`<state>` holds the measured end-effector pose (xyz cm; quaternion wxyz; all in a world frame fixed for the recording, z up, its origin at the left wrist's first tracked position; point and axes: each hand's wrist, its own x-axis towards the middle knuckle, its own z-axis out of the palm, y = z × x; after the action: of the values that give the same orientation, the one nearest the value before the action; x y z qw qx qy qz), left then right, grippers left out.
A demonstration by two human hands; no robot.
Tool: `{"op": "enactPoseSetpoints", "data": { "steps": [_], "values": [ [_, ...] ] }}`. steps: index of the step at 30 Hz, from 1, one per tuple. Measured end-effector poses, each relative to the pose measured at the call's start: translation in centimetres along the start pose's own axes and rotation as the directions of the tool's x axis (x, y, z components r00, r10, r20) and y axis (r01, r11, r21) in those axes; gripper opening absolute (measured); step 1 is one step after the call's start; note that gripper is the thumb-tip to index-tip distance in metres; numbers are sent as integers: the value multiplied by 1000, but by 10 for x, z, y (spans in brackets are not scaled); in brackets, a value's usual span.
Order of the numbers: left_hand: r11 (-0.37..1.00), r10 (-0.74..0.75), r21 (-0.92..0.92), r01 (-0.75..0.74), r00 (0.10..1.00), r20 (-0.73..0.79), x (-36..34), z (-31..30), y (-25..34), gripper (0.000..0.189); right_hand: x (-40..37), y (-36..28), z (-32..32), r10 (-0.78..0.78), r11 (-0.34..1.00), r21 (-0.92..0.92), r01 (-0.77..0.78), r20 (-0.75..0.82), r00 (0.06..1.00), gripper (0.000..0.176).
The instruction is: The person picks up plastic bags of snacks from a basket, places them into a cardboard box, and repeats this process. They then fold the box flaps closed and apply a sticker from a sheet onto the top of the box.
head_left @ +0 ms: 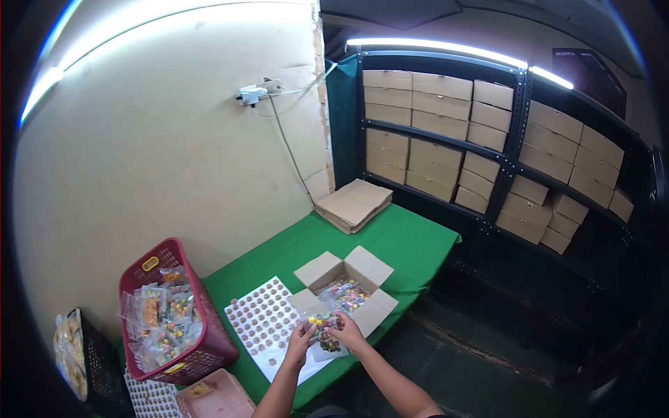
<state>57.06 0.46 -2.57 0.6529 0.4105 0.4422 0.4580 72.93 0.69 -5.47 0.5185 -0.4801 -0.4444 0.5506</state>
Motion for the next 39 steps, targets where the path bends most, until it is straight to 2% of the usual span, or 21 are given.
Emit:
{"op": "enactPoseSetpoints", "data": {
  "steps": [2,3,10,12,14,16,17,18,20,21,23,26,29,30,31,32,34,35,36,38,39],
  "values": [
    [997,66,-25,-67,998,-9,28,17,-32,29,4,18,-26,-16,1000,9,17,-23,1000,51],
    [993,79,-80,-84,995,-68,36,30,-38,20,0,4,-34,40,999,12,-39,-28,999,49],
    [998,-17,-57,12,996,-84,110,60,-96,20,38,32,-102,122,990,-66,-123,-23,992,44],
    [999,-49,-9,48,998,-42,143,80,-98,19,78,37,-123,21,999,-38,-25,-99,995,35],
    [999,-24,-30,23,999,-44,167,92,-88,21,118,47,-137,35,999,20,-33,-107,994,26],
    [999,-39,1,39,998,-47,181,97,-85,21,135,36,-140,186,978,-69,-199,-163,969,20],
    [1000,15,-16,-16,996,-84,190,98,-89,19,141,25,-140,143,978,-132,-160,-128,981,16],
    [1000,17,-18,-19,997,-80,199,94,-91,19,155,44,-142,65,997,-38,-70,-102,993,15],
    [997,-47,-65,38,989,-138,208,89,-94,16,169,44,-141,55,995,-88,-57,-24,998,25],
    [997,-77,-22,74,978,-193,207,94,-79,15,172,39,-142,60,994,-93,-61,-14,998,25],
    [997,-66,-54,55,969,-236,211,97,-78,16,181,26,-139,221,919,-331,-215,-18,975,24],
    [993,-64,-111,26,936,-346,217,94,-91,15,192,19,-138,240,914,-352,-201,70,968,27],
    [1000,-20,3,23,900,-436,227,80,-110,14,204,42,-136,234,926,-324,-193,91,968,26],
    [992,33,123,31,872,-488,225,80,-106,14,209,40,-136,230,941,-278,-195,100,968,26],
    [970,84,236,55,838,-539,222,81,-105,15,215,38,-140,190,904,-408,-124,123,974,26],
    [973,79,220,62,814,-576,220,83,-102,15,223,31,-143,206,900,-419,-121,163,965,26],
    [882,227,462,94,775,-590,210,86,-95,17,235,30,-148,44,824,-547,148,322,946,28],
    [875,265,479,71,758,-596,210,90,-96,20,243,36,-151,2,824,-530,199,355,935,27],
    [875,273,476,84,727,-630,212,94,-103,20,247,36,-152,7,829,-515,216,397,918,27],
    [946,192,317,73,661,-726,221,100,-119,20,259,32,-154,20,901,-396,176,444,896,26],
    [980,160,197,-15,639,-752,224,110,-112,21,264,27,-156,19,906,-382,185,471,882,26]
  ]
}}
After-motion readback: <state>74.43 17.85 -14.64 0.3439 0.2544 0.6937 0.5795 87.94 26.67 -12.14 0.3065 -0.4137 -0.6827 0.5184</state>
